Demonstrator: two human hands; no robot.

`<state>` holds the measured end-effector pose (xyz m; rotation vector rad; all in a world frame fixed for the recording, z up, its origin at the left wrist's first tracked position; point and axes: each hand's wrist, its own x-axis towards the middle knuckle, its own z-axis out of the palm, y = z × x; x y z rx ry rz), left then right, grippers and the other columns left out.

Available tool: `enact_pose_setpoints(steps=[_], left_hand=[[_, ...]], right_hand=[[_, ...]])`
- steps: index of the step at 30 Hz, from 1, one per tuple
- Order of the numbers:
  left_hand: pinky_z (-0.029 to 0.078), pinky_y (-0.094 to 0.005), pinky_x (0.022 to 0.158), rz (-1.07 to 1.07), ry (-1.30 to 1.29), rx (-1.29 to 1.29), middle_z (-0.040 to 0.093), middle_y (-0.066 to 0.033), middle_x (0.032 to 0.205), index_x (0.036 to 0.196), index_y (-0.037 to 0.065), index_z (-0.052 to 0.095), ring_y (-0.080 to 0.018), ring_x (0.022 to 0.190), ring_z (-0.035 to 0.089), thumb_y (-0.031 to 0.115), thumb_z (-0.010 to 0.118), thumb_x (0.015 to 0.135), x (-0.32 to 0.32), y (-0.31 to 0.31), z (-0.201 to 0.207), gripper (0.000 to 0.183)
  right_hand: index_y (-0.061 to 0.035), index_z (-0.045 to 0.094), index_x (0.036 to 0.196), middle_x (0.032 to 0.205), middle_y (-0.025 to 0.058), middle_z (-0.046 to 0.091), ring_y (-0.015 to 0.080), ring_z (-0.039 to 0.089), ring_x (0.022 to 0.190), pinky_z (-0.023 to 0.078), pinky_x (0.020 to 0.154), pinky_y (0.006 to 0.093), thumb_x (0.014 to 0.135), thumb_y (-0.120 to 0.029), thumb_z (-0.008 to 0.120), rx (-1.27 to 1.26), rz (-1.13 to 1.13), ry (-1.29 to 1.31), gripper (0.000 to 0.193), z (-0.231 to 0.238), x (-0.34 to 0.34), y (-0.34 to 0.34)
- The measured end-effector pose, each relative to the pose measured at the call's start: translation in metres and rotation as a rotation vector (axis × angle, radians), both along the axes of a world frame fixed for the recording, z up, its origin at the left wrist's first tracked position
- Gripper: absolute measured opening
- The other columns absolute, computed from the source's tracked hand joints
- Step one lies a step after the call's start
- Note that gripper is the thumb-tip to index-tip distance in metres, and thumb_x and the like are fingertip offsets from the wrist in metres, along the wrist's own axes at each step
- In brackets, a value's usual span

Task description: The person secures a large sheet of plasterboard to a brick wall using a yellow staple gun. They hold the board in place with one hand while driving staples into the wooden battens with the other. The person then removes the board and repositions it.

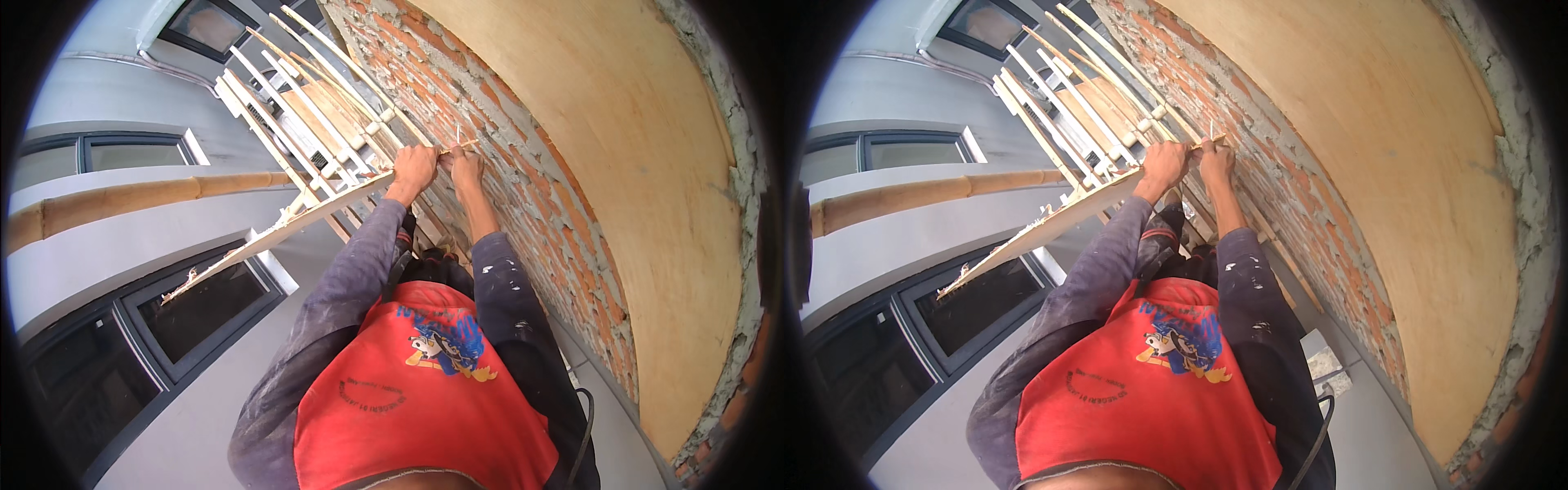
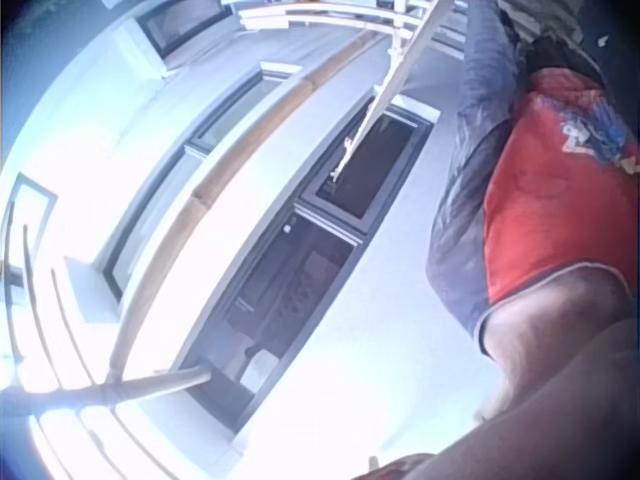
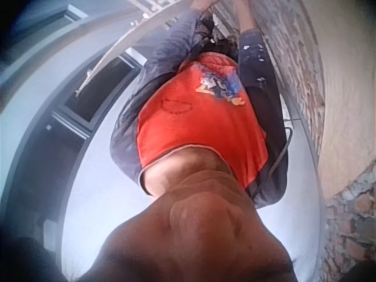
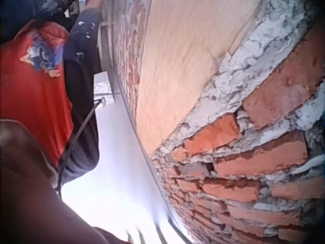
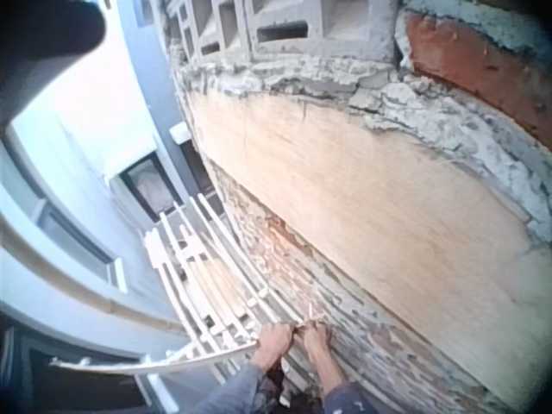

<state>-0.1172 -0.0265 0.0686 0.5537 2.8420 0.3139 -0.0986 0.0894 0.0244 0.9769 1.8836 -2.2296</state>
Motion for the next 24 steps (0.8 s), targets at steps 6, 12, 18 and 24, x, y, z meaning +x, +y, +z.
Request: enact_pose_setpoints(steps=[6, 12, 18, 24], left_hand=[[0.051, -0.0440, 0.067, 0.023, -0.017, 0.009, 0.066, -0.0179, 0.078, 0.084, 0.009, 0.069, -0.0355, 0.074, 0.065, 0.017, 0.055, 0.079, -0.006, 0.000, 0.003, 0.017], [0.052, -0.0447, 0.071, 0.050, -0.056, -0.005, 0.066, -0.0206, 0.082, 0.085, 0.005, 0.068, -0.0380, 0.080, 0.065, 0.023, 0.055, 0.081, -0.021, -0.006, 0.001, 0.022], [0.051, -0.0451, 0.064, 0.061, 0.046, 0.016, 0.064, -0.0219, 0.072, 0.076, 0.005, 0.068, -0.0385, 0.070, 0.064, 0.024, 0.060, 0.079, -0.029, -0.001, -0.011, 0.021], [0.052, -0.0437, 0.063, 0.054, -0.036, -0.062, 0.065, -0.0195, 0.073, 0.080, 0.008, 0.068, -0.0359, 0.070, 0.066, 0.023, 0.056, 0.082, -0.031, -0.007, -0.006, 0.020]], right_hand=[[0.0127, 0.064, 0.086, 0.077, 0.0205, 0.068, 0.0253, 0.068, 0.069, 0.054, 0.068, 0.0333, 0.090, -0.021, 0.051, 0.092, 0.063, 0.097, 0.036, 0.005, -0.002, 0.000], [0.0058, 0.063, 0.100, 0.086, 0.0203, 0.067, 0.0238, 0.066, 0.072, 0.052, 0.067, 0.0331, 0.094, -0.025, 0.045, 0.619, 0.342, 0.205, 0.036, -0.019, -0.003, 0.009], [0.0011, 0.062, 0.105, 0.081, 0.0133, 0.063, 0.0218, 0.063, 0.081, 0.050, 0.070, 0.0321, 0.093, -0.033, 0.043, 0.542, 0.254, 0.079, 0.040, -0.090, 0.039, 0.021], [0.0055, 0.059, 0.104, 0.095, 0.0153, 0.061, 0.0205, 0.063, 0.073, 0.052, 0.058, 0.0307, 0.090, -0.037, 0.052, 0.094, 0.133, -0.013, 0.045, 0.015, 0.010, 0.010]])
